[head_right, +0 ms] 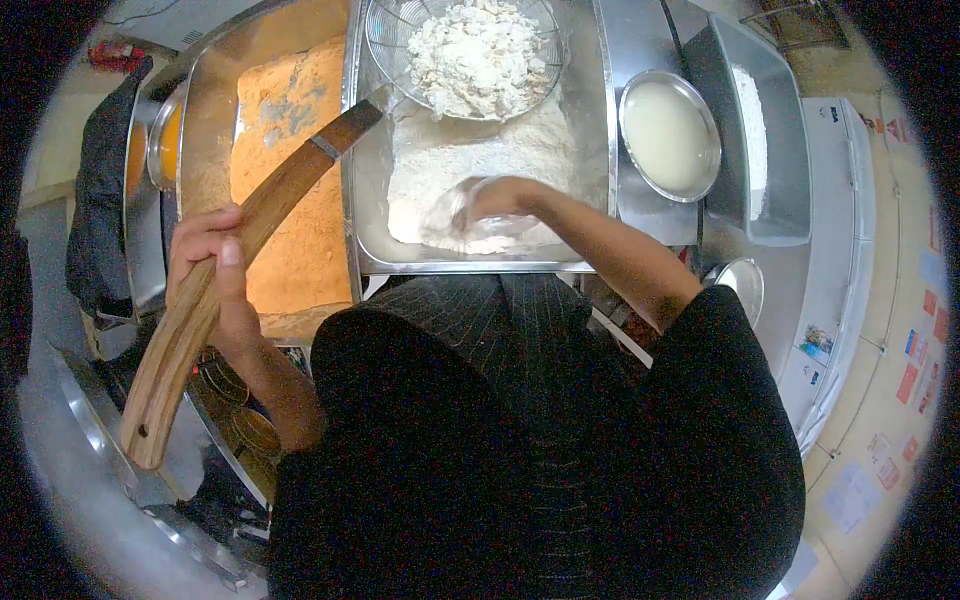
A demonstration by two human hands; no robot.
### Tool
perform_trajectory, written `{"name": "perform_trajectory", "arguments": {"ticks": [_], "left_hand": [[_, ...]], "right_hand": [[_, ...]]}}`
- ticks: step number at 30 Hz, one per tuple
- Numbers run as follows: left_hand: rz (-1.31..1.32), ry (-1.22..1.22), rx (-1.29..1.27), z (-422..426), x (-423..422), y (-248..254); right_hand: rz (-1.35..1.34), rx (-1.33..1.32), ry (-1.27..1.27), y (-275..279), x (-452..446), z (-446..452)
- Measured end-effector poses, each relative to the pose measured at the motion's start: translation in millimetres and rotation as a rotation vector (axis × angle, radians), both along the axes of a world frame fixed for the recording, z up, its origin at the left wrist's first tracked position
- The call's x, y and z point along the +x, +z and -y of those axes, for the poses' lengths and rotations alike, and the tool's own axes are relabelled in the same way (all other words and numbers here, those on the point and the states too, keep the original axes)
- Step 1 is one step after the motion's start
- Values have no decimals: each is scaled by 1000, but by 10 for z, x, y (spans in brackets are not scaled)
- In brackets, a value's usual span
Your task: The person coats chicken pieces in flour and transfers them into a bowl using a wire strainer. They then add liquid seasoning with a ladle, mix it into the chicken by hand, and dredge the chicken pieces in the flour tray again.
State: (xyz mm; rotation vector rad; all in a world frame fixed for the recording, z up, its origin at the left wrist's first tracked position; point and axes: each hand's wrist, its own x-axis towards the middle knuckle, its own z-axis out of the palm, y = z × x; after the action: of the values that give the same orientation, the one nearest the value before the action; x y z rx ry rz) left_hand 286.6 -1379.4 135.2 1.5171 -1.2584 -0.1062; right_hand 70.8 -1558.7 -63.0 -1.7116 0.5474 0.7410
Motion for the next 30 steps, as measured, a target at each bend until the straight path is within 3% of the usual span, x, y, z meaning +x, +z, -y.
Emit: {"name": "perform_trajectory", "arguments": {"ticks": [2,4,5,7,8,9,11,13,15,20,21,22,23,24,26,30], "left_hand": [[14,4,10,-10,23,9],[25,13,0,13,28,8],[26,10,1,31,34,19],[85,-9,-25,58,54,66],[91,-7,-32,79,38,97],[70,6,-50,112,-3,132],[58,10,-80,151,-55,183],[56,1,-73,169,-80,220],[92,5,-87,159,-98,226],[81,39,-56,74,-107,210],[85,47,-74,-5,-178,264],[134,81,-35,-93,-265,355],[182,118,0,-91,-298,407],[180,131,-21,-6,-258,387],[-114,93,-499,101,-209,292],[-121,233,-584,453,-410,768]], "right_hand": [[-70,-233,-205,528,-81,69],[61,28,-421,358,-273,285],[62,29,-425,311,-372,307],[135,-196,-495,257,-474,334],[14,-296,-325,627,-334,289],[23,-304,-326,646,-213,213],[116,-710,-43,610,68,74],[190,-921,-67,123,532,95],[146,-1146,-264,-225,999,102],[472,-964,-127,-395,954,64],[132,-756,16,-311,928,49],[183,-594,-20,6,746,-55],[430,-587,-7,98,501,-74],[542,-590,-156,481,324,-75],[378,-354,-607,884,139,-4],[456,-507,-860,1236,-85,159]]}}
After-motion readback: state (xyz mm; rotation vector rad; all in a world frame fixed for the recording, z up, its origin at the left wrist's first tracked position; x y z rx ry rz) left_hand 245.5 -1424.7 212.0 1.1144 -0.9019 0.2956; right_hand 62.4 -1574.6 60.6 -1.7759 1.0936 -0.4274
